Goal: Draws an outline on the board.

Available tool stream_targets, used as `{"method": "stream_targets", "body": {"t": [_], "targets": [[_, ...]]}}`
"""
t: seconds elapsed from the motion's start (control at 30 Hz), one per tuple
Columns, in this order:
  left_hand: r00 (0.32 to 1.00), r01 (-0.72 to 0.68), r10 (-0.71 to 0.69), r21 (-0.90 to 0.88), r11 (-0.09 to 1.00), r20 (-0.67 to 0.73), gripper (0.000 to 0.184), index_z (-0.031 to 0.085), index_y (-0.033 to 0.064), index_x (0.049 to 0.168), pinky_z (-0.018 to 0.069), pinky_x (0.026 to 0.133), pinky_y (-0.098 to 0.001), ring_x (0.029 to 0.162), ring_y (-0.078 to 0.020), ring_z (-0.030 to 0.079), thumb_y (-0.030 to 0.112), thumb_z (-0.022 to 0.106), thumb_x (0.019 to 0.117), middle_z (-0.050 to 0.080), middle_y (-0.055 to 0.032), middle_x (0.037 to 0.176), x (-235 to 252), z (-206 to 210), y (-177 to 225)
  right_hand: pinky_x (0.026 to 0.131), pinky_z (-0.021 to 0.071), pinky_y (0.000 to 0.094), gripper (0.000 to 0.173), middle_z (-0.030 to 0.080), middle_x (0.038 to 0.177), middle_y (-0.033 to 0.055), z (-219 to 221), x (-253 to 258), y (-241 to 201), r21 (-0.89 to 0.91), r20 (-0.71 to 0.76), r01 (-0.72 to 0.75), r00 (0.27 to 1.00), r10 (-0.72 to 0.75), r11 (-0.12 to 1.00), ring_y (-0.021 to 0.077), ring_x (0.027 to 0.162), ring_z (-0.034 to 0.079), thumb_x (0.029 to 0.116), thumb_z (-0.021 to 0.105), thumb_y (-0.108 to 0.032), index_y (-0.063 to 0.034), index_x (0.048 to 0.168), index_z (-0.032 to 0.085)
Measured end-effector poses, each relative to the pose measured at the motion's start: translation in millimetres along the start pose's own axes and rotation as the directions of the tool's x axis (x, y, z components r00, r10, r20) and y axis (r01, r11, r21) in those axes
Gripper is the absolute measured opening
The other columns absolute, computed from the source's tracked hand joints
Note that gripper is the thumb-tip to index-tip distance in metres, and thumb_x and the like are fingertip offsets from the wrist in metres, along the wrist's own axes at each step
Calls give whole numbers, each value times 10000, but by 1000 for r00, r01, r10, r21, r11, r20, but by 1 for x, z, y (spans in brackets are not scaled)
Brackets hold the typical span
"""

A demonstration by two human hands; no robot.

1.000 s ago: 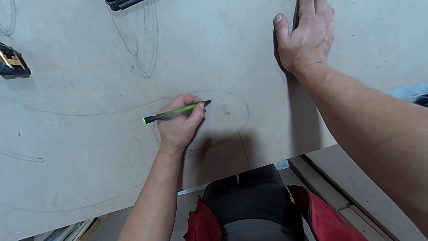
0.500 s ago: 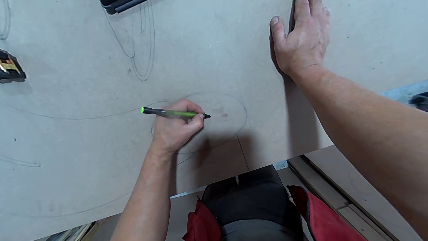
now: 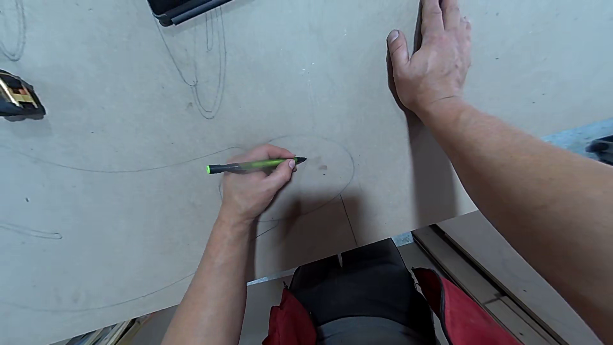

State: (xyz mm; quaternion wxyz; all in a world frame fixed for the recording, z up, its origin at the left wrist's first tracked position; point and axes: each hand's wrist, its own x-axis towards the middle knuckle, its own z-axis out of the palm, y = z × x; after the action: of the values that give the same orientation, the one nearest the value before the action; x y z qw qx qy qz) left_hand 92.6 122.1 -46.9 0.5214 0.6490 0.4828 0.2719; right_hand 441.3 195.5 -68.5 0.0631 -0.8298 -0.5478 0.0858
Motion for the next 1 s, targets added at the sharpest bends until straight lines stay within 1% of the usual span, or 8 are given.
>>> {"method": "stream_targets", "body": {"t": [0.1,0.23,0.4,0.57,0.7,0.8,0.93,1.0], "targets": [[998,-50,49,-33,998,-26,118,744,60,1012,637,639,-303,716,-129,728,119,724,912,761,-33,852,2,1,-5,1260,202,546,849,322,1674,124,0,0,0,2,1,3,1000,-3,1000,282,1537,325,978,288,-706,-166,1632,319],[1000,-21,21,-6,1000,1,88,746,82,988,622,615,-281,693,-119,714,129,721,918,755,-19,844,0,0,-2,1259,200,548,848,305,1683,115,0,-1,0,10,-3,4,1000,-4,1000,278,1539,320,980,291,-702,-168,1638,306],[992,-22,14,-56,998,-129,130,733,45,1042,652,662,-317,739,-148,743,102,722,925,768,-51,871,0,8,-5,1261,199,548,853,304,1684,114,1,0,0,13,-6,2,1000,-2,1000,280,1542,315,976,292,-706,-165,1636,311],[995,18,-21,-31,999,-94,123,739,80,1059,650,658,-306,741,-145,741,121,721,944,768,-34,895,-4,7,-1,1263,193,553,840,294,1686,124,0,-1,0,7,0,10,1000,-10,1000,280,1544,312,989,283,-696,-158,1633,317],[973,45,-57,-59,997,-226,110,718,65,1051,653,650,-315,730,-162,744,119,702,956,767,-45,881,-6,15,-1,1260,194,557,840,290,1687,126,0,0,0,12,2,6,1000,-6,1000,285,1540,318,985,291,-693,-160,1634,315],[956,22,-47,-90,996,-290,113,705,46,1046,649,638,-315,717,-168,741,104,694,949,763,-59,868,-8,19,-3,1261,192,555,840,293,1687,121,0,-1,0,7,-1,3,1000,-3,1000,284,1542,315,984,287,-695,-163,1634,318],[956,20,-38,-66,998,-292,107,706,49,1032,643,623,-303,700,-156,734,110,696,946,759,-49,852,-8,20,-3,1264,189,547,837,293,1689,107,0,-1,-1,1,2,1,1000,-1,1000,276,1547,305,984,286,-696,-171,1636,313],[974,1,-9,-33,999,-225,111,724,55,1039,643,650,-295,728,-140,737,118,698,951,764,-37,876,-6,17,-2,1263,187,550,838,296,1687,111,1,-1,-1,12,-2,0,1000,0,1000,278,1547,304,986,295,-694,-166,1636,311]]}}
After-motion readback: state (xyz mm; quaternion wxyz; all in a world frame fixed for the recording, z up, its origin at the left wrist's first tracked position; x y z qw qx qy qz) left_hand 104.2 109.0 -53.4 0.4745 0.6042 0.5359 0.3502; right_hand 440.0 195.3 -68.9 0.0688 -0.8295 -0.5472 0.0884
